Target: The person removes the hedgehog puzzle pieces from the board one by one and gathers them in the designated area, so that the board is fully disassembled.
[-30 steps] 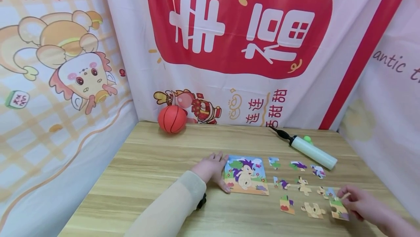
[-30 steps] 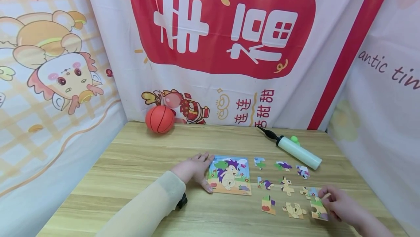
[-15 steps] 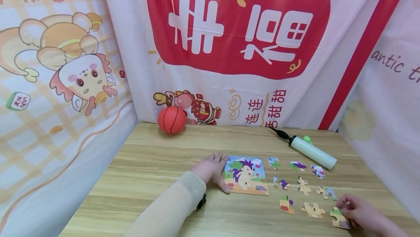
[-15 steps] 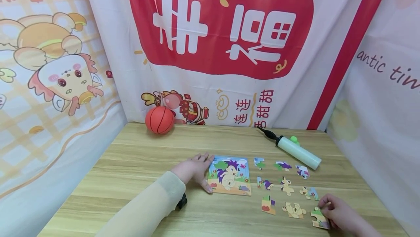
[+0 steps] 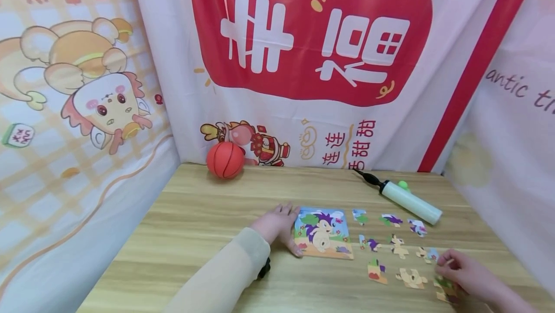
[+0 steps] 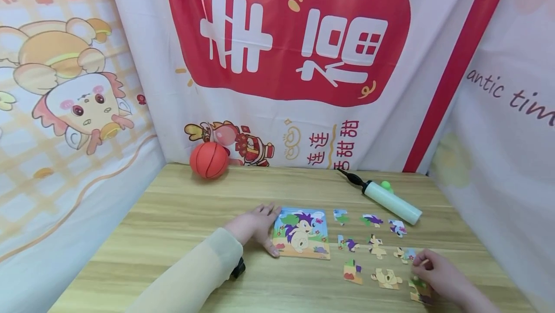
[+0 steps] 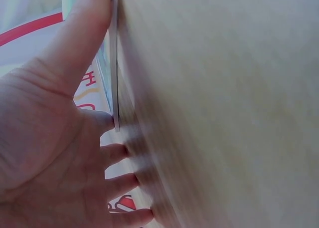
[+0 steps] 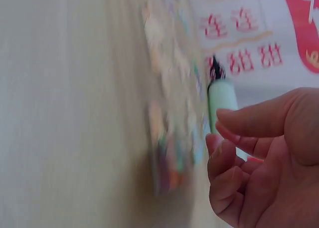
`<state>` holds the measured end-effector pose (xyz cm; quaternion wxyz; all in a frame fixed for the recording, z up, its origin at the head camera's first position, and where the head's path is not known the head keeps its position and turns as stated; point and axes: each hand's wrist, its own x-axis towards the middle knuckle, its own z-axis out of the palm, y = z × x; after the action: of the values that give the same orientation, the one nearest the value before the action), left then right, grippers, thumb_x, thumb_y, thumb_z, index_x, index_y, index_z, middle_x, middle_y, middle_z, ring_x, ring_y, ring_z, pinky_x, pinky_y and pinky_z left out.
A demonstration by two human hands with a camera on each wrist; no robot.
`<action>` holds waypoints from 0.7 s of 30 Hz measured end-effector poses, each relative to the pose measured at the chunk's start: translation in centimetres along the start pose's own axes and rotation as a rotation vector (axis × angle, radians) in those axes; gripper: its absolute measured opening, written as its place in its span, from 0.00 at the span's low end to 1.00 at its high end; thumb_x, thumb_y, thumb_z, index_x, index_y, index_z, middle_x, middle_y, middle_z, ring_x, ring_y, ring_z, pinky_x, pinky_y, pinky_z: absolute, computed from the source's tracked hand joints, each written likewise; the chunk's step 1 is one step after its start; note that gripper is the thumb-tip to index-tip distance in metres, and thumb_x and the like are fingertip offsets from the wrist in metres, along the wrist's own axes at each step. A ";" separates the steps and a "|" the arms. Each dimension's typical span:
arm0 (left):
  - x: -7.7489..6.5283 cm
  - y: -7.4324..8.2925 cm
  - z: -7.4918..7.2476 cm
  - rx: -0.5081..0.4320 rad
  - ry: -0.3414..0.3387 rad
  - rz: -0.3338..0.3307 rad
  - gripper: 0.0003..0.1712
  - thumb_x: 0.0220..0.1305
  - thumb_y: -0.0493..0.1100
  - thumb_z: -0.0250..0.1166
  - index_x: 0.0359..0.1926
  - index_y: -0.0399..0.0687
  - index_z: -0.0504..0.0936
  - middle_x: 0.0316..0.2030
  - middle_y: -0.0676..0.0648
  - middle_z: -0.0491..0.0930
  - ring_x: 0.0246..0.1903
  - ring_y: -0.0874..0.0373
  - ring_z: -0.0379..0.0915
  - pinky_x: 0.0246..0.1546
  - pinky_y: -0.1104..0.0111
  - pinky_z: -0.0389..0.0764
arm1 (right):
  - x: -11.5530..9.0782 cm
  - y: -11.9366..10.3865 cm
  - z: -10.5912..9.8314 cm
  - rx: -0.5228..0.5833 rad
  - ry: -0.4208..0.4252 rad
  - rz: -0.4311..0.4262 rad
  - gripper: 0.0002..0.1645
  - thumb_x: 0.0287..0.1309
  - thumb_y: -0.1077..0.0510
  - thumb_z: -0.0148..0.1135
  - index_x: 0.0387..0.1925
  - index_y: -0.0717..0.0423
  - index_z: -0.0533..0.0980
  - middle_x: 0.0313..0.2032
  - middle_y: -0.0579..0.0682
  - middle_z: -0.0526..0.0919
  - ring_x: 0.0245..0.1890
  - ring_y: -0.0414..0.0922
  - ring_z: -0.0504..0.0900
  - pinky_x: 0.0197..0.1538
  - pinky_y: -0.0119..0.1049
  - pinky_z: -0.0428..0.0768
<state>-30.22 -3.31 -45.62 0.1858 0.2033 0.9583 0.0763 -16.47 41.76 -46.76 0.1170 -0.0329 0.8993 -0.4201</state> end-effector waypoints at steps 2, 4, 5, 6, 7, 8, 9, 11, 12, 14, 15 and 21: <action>-0.1 -0.2 0.1 -0.010 0.008 -0.001 0.80 0.26 0.76 0.75 0.79 0.55 0.48 0.77 0.44 0.43 0.74 0.41 0.38 0.71 0.49 0.47 | 0.4 -1.5 0.7 -0.006 -0.002 -0.038 0.12 0.68 0.60 0.58 0.44 0.67 0.71 0.32 0.53 0.76 0.23 0.44 0.74 0.24 0.35 0.75; -0.1 -0.3 0.3 -0.021 0.015 0.005 0.81 0.24 0.76 0.76 0.79 0.55 0.49 0.77 0.44 0.43 0.74 0.41 0.38 0.71 0.49 0.47 | 1.0 -3.4 1.3 0.012 -0.030 -0.044 0.13 0.69 0.59 0.58 0.46 0.67 0.71 0.34 0.54 0.76 0.27 0.46 0.75 0.27 0.37 0.77; -0.1 -0.4 0.4 -0.029 0.018 0.006 0.81 0.24 0.76 0.76 0.79 0.54 0.49 0.77 0.44 0.43 0.74 0.40 0.38 0.71 0.48 0.47 | 1.4 -4.3 1.7 0.025 -0.047 -0.054 0.14 0.69 0.59 0.57 0.46 0.67 0.71 0.35 0.55 0.76 0.29 0.47 0.75 0.28 0.38 0.78; -0.1 -0.5 0.5 -0.032 0.023 0.009 0.81 0.23 0.77 0.76 0.79 0.54 0.49 0.77 0.44 0.44 0.74 0.40 0.38 0.71 0.48 0.47 | 1.8 -5.2 2.2 0.036 -0.060 -0.057 0.14 0.69 0.58 0.58 0.47 0.66 0.72 0.36 0.55 0.76 0.31 0.48 0.75 0.28 0.39 0.78; -0.1 -0.5 0.6 -0.036 0.028 0.011 0.81 0.23 0.77 0.76 0.79 0.53 0.49 0.77 0.44 0.44 0.74 0.40 0.39 0.71 0.48 0.47 | 2.2 -6.2 2.6 0.041 -0.074 -0.059 0.14 0.69 0.57 0.58 0.47 0.65 0.72 0.36 0.55 0.76 0.32 0.49 0.75 0.29 0.40 0.79; -0.1 -0.6 0.7 -0.036 0.034 0.012 0.82 0.23 0.77 0.76 0.79 0.53 0.50 0.77 0.44 0.44 0.74 0.40 0.39 0.71 0.48 0.48 | 2.6 -7.1 3.1 0.045 -0.088 -0.073 0.14 0.69 0.57 0.58 0.47 0.65 0.72 0.37 0.55 0.76 0.33 0.50 0.75 0.29 0.40 0.79; 0.0 -0.7 0.8 -0.037 0.039 0.015 0.82 0.23 0.77 0.76 0.79 0.53 0.50 0.77 0.44 0.45 0.74 0.40 0.40 0.71 0.47 0.48 | 3.0 -8.1 3.6 0.049 -0.104 -0.082 0.15 0.69 0.56 0.59 0.48 0.64 0.72 0.37 0.55 0.76 0.32 0.50 0.75 0.28 0.40 0.79; 0.1 -0.9 0.8 -0.039 0.049 0.019 0.81 0.24 0.78 0.76 0.79 0.53 0.50 0.77 0.43 0.46 0.74 0.40 0.42 0.71 0.47 0.50 | 3.9 -9.8 4.6 0.042 -0.139 -0.117 0.15 0.68 0.54 0.61 0.48 0.61 0.73 0.37 0.55 0.75 0.31 0.50 0.76 0.27 0.40 0.79; 0.2 -1.0 0.8 -0.043 0.053 0.027 0.80 0.25 0.78 0.75 0.79 0.53 0.50 0.77 0.43 0.47 0.74 0.40 0.42 0.70 0.47 0.50 | 4.3 -10.6 5.1 0.028 -0.152 -0.137 0.16 0.67 0.53 0.61 0.48 0.60 0.73 0.36 0.55 0.75 0.30 0.51 0.76 0.27 0.40 0.80; 0.3 -1.3 0.8 -0.076 0.055 0.045 0.78 0.30 0.78 0.75 0.79 0.52 0.50 0.76 0.42 0.48 0.73 0.40 0.43 0.70 0.47 0.51 | 5.0 -12.0 5.9 0.002 -0.172 -0.155 0.17 0.68 0.50 0.61 0.49 0.57 0.74 0.37 0.54 0.76 0.31 0.51 0.76 0.28 0.40 0.80; 0.4 -1.5 0.7 -0.104 0.050 0.052 0.77 0.33 0.78 0.74 0.79 0.52 0.49 0.76 0.42 0.48 0.74 0.41 0.43 0.70 0.47 0.51 | 5.2 -12.6 6.2 -0.019 -0.169 -0.161 0.18 0.67 0.48 0.61 0.49 0.57 0.74 0.37 0.53 0.76 0.32 0.51 0.77 0.29 0.41 0.80; 0.3 -3.4 -0.3 -0.215 0.092 0.053 0.62 0.57 0.80 0.54 0.79 0.52 0.43 0.77 0.42 0.42 0.74 0.41 0.38 0.71 0.46 0.45 | 7.0 -15.2 6.2 -0.291 0.020 -0.323 0.37 0.71 0.38 0.52 0.69 0.58 0.65 0.61 0.65 0.72 0.59 0.65 0.71 0.56 0.62 0.74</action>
<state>-31.82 -6.24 -46.17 0.1603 0.2036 0.9464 0.1929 -22.39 26.19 -40.26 0.0332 -0.1890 0.9347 -0.2993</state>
